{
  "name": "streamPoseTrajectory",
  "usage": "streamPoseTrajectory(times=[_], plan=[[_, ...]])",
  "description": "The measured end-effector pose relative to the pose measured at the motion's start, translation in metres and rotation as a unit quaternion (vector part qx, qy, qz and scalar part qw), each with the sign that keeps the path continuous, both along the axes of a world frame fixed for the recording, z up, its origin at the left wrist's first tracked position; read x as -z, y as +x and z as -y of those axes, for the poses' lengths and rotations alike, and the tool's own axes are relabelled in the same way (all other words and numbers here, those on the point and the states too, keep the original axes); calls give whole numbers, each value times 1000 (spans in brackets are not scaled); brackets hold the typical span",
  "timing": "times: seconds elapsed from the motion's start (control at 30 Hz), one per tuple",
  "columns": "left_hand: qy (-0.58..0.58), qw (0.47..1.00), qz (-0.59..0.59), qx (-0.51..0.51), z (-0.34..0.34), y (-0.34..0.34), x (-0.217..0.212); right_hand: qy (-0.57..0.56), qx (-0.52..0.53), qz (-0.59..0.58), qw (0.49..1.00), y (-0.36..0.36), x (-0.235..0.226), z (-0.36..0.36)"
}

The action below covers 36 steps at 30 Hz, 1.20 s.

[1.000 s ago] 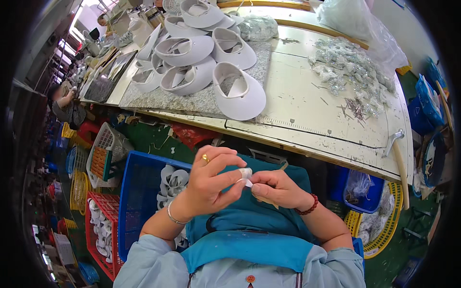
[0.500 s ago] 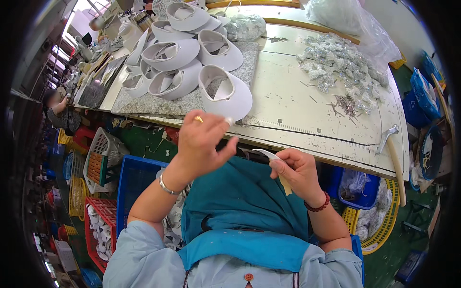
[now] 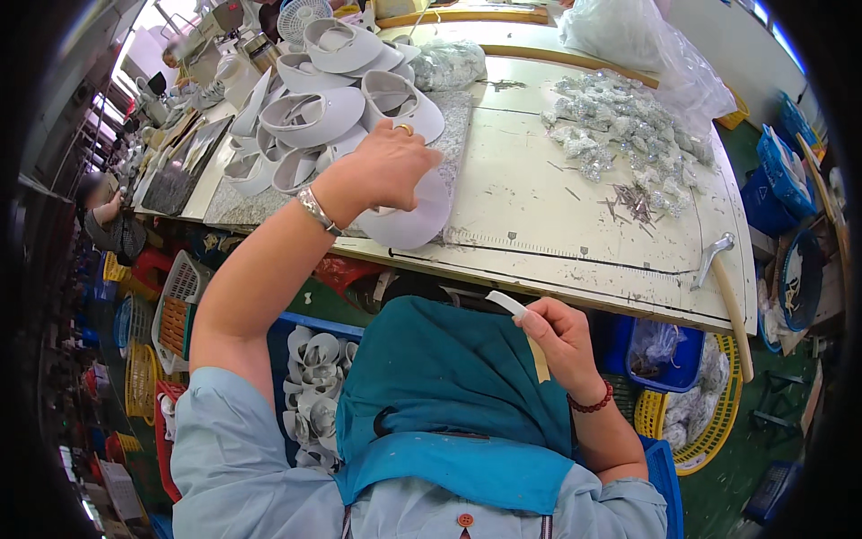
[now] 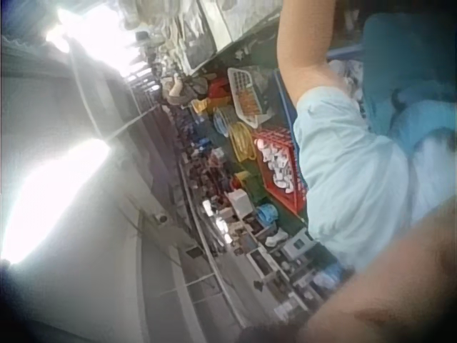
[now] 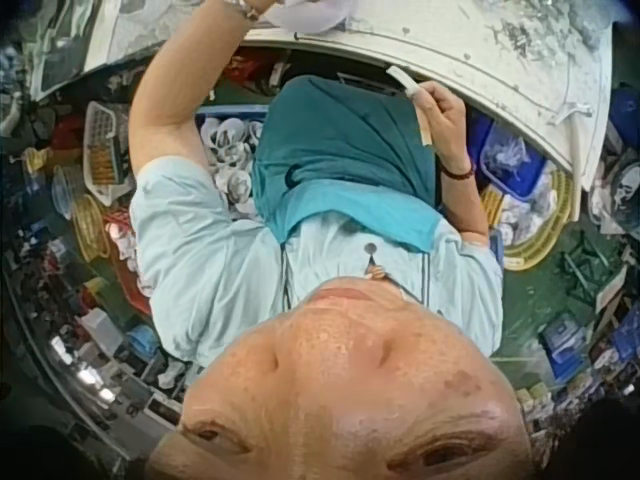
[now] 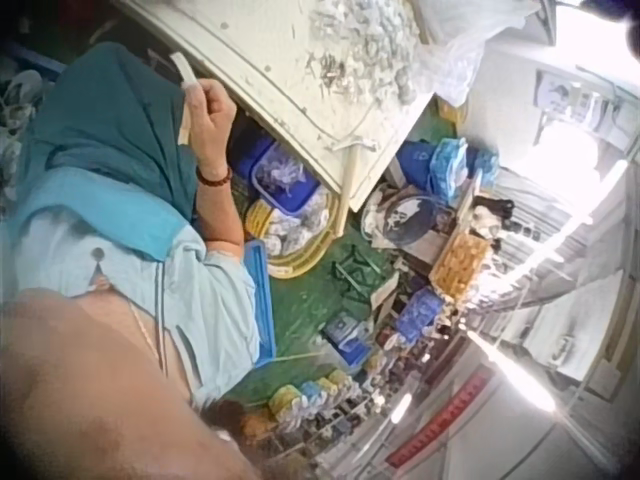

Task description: Applying thin adhesive tape to the inner rim or edge of white shoe components.

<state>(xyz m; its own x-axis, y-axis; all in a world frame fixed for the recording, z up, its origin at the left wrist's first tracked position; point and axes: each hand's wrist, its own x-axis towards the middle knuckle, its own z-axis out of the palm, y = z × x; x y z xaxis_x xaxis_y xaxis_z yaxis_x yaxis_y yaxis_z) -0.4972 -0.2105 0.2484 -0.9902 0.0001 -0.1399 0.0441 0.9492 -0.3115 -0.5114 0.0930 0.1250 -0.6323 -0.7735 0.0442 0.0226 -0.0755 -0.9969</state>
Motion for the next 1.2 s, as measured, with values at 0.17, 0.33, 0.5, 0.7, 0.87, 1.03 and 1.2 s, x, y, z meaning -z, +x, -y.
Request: streamPoseTrajectory(times=[0.17,0.33,0.5,0.7,0.87,1.03,1.2], plan=[[35,998,28,-32,3,28,-12,-14,22,11,1000,2,-1,-10],[503,856,-77,-93,-22,85,-2,-29,27,55,998,3,-10,-12],[841,430,-161,-286,-106,143,93,-45,-61,-47,996,15,-22,12],[840,388,-17,-379,-123,181,141,53,-135,-5,989,26,24,9],[794,499,29,-347,-97,187,136,71,-186,85,976,47,41,7],[844,416,16,-339,-102,196,145,40,-186,121,974,60,46,13],[851,389,26,-352,-97,198,143,75,-205,98,971,62,47,20]])
